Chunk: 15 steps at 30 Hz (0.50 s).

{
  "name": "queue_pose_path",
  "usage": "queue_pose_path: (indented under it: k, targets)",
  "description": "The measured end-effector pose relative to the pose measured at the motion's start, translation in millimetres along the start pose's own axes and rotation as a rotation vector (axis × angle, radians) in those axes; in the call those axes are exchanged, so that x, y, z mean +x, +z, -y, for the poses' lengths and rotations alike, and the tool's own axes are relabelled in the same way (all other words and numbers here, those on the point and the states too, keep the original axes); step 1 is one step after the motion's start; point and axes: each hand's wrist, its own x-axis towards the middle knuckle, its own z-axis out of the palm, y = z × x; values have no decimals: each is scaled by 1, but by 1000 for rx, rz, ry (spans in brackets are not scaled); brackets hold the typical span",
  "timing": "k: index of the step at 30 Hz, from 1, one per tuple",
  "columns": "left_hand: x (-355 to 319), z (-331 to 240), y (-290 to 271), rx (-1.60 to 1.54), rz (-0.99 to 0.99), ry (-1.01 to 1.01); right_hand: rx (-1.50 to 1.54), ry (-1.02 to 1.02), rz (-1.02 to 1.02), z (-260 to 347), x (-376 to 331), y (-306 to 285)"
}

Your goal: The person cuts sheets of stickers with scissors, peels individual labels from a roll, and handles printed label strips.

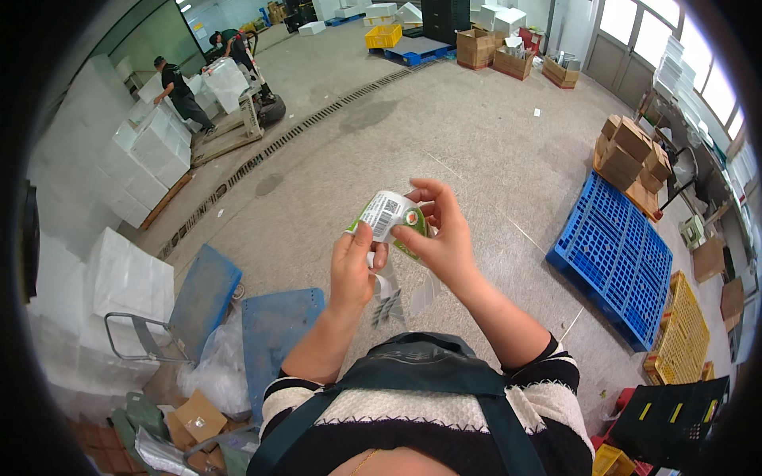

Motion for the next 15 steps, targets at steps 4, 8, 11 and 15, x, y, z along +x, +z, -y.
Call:
queue_pose_path:
  k: [4,8,11,15]
  targets:
    - [84,1,-26,87,15,-40,333,188,117,-33,85,-2]
    - [179,3,-46,-81,-73,-150,-243,-223,-58,-77,164,0]
    - [260,5,-66,-273,-130,-128,-364,-533,21,-118,223,-20]
    - [361,6,-93,-502,-136,-72,-155,-283,440,-154,298,-2]
